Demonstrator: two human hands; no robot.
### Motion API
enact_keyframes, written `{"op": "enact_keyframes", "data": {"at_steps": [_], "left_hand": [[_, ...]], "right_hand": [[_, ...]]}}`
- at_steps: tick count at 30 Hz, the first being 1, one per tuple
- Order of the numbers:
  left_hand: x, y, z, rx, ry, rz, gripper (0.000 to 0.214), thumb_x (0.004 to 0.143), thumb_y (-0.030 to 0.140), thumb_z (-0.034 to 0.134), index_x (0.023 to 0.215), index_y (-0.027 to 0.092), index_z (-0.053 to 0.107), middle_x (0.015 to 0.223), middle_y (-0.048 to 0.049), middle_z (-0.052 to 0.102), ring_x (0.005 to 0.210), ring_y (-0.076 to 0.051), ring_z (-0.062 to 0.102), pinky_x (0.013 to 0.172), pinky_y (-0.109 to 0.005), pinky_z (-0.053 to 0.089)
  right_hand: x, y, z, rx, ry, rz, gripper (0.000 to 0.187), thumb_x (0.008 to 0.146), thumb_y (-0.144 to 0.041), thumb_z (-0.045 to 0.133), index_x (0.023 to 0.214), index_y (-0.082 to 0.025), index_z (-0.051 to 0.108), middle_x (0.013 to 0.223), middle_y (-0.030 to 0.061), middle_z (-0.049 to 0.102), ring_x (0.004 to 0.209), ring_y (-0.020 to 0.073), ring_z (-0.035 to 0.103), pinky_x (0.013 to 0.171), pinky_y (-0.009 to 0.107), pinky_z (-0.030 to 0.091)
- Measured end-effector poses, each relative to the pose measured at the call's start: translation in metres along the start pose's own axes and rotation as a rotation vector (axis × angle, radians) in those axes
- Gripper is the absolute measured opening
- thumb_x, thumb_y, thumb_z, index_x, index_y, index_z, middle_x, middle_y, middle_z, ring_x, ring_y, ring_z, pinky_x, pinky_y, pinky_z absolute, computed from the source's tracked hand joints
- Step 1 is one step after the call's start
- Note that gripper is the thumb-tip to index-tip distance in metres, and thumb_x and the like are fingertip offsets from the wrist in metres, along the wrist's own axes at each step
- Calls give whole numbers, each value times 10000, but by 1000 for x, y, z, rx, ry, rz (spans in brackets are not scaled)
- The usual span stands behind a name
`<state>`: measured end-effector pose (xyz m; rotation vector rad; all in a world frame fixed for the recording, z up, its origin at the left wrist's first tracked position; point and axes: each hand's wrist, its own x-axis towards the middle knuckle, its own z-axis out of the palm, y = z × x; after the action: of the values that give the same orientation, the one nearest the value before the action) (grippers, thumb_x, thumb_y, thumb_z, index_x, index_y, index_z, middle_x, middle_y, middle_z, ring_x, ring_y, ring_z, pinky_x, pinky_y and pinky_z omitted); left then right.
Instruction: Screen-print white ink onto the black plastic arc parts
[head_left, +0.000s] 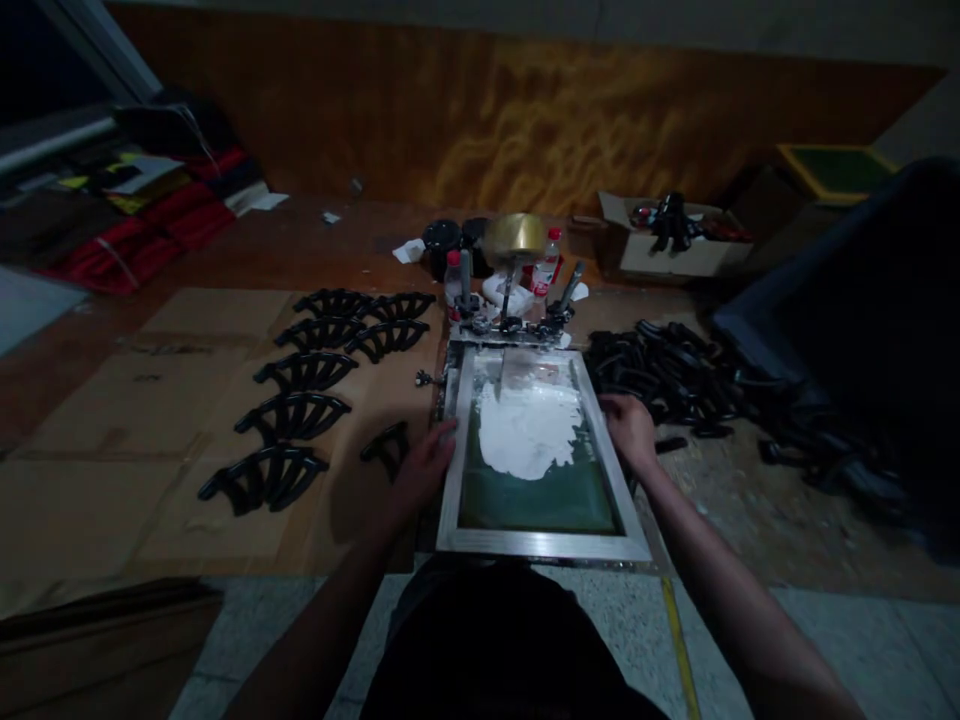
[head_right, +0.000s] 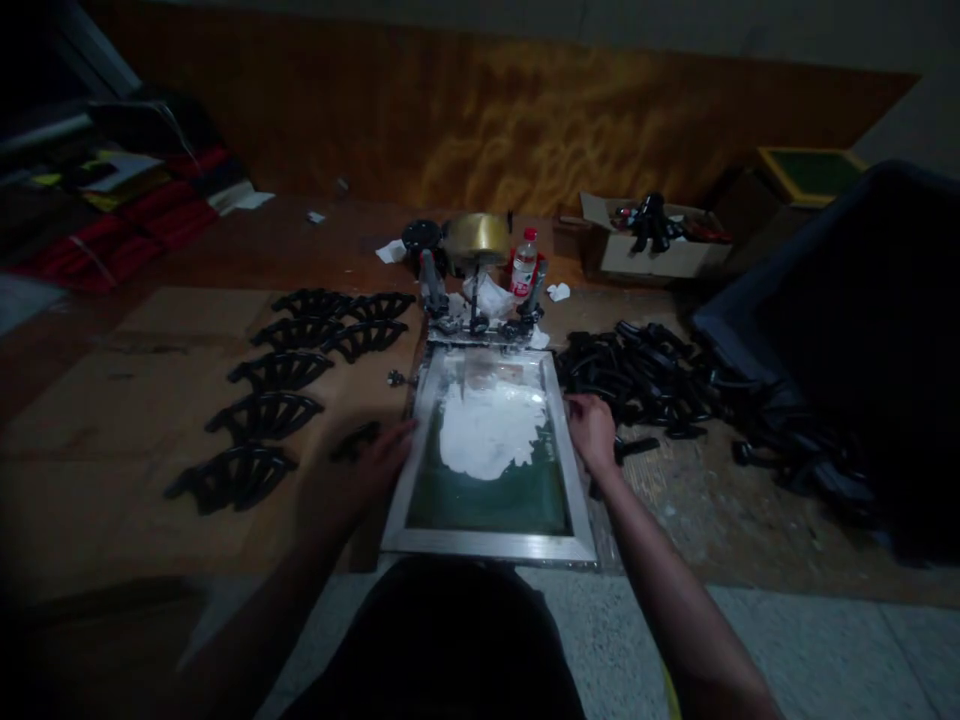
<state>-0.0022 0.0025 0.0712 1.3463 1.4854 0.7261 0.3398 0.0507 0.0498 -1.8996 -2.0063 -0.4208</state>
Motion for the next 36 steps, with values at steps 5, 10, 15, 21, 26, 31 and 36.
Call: {"op": "enact_keyframes", "data": {"at_steps": [5, 10, 15, 21, 26, 31, 36], "left_hand": [[19, -44, 23, 82, -78, -99, 644, 912, 348, 501, 1507, 119, 409, 1240, -154, 698, 1122, -286, 665, 980, -426, 515], [29, -58, 25, 64, -120, -80, 610, 925, 356, 503, 1485, 127, 428, 1331, -155, 658, 1174, -270, 651, 1034, -421, 489], [27, -58, 26, 30, -77, -75, 545, 918, 347, 520, 1417, 130, 502, 1390, -148, 621, 1253, -265, 606, 1065, -398, 473], [23, -52, 26, -27, -101, -93, 549, 923, 337, 506, 1412, 89, 490, 1396, -176, 608, 1244, -270, 609, 1073, -414, 465], [21, -47, 26, -37, -62, -117, 557, 897, 346, 540, 1399, 106, 507, 1313, -162, 661, 1136, -272, 662, 988, -404, 518], [18, -35, 20, -32, -90, -149, 618, 889, 354, 537, 1446, 97, 458, 1176, -151, 715, 1033, -276, 692, 896, -398, 551], [3, 0, 4, -63, -8, -103, 570, 894, 406, 536, 1421, 195, 493, 1142, -78, 723, 1060, -264, 672, 881, -372, 555]], "right_hand": [[53, -54, -10, 230, -119, -105, 563, 821, -263, 695, 1351, -112, 581, 1387, 193, 571, 1219, 308, 557, 978, 395, 476], [40, -105, -14, 228, -617, -250, 219, 857, -152, 560, 1038, -169, 682, 1030, 110, 715, 971, 242, 634, 828, 292, 468], [-2, -88, -27, 361, -675, -601, 248, 833, -88, 533, 1002, -184, 686, 1017, 98, 708, 971, 216, 626, 821, 287, 454], [-1, -86, -23, 415, -612, -503, 233, 794, -86, 575, 954, -192, 707, 969, 75, 716, 955, 222, 629, 788, 289, 458], [-38, -87, -13, 450, -495, -574, 372, 801, -80, 559, 1141, -160, 687, 1143, 132, 703, 1012, 249, 616, 842, 347, 489], [-5, -90, -22, 489, -531, -457, 372, 872, -160, 565, 1227, -208, 665, 1107, 85, 721, 1022, 226, 649, 855, 308, 497], [76, -66, -34, 336, -412, -105, 556, 944, -396, 590, 1476, -268, 488, 1236, 95, 696, 1046, 264, 668, 839, 324, 507]]}}
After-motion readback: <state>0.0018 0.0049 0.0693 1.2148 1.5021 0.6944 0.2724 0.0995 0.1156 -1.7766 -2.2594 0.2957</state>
